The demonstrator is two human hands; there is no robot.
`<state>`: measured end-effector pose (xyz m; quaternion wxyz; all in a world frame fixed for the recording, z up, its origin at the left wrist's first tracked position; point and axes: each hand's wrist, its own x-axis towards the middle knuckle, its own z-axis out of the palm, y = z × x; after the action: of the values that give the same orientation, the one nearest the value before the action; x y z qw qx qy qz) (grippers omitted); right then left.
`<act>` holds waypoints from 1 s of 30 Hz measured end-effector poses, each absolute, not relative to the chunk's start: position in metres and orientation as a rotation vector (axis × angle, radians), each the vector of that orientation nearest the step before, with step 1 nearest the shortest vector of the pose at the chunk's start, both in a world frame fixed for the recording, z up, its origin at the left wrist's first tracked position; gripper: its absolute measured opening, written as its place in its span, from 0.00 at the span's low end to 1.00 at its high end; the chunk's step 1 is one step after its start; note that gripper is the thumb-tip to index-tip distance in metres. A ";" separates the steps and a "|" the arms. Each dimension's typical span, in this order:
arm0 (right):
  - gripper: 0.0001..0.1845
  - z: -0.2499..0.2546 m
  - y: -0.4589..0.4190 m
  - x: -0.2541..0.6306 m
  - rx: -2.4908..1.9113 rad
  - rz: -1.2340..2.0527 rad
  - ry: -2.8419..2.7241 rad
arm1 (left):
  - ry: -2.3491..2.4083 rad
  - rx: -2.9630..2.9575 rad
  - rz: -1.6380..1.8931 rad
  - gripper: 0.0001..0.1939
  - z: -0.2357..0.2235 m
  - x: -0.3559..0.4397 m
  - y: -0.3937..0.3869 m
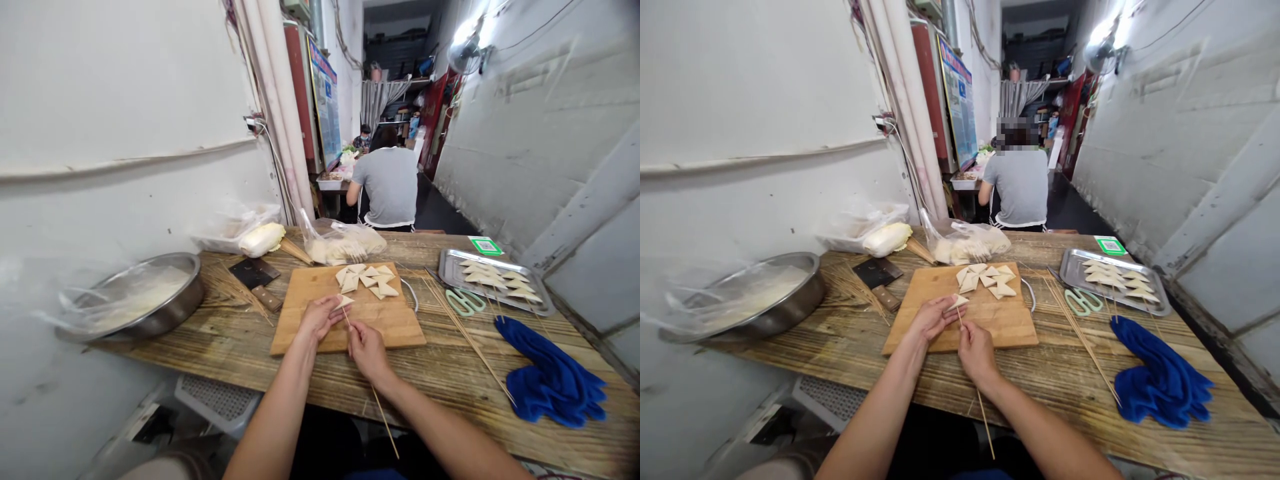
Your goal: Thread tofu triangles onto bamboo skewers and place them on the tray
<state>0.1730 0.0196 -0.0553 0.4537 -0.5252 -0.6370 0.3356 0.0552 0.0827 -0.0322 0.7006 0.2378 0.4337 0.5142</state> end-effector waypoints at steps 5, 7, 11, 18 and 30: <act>0.17 -0.053 0.023 0.163 -1.315 0.782 -1.570 | 0.965 0.542 1.130 0.02 -0.035 0.054 0.085; 0.18 -0.051 0.024 0.161 -1.320 0.770 -1.570 | 0.962 0.548 1.119 0.02 -0.034 0.053 0.085; 0.18 -0.050 0.026 0.160 -1.337 0.746 -1.578 | 0.964 0.560 1.095 0.02 -0.033 0.052 0.085; 0.17 -0.050 0.026 0.160 -1.375 0.718 -1.587 | 0.940 0.563 1.087 0.02 -0.032 0.053 0.083; 0.15 -0.048 0.030 0.156 -1.410 0.695 -1.565 | 0.931 0.576 1.078 0.02 -0.032 0.054 0.083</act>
<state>0.1557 0.0298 -0.0484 0.4455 -0.5691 -0.6316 0.2805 0.0536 0.0832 -0.0322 0.7190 0.2606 0.4210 0.4877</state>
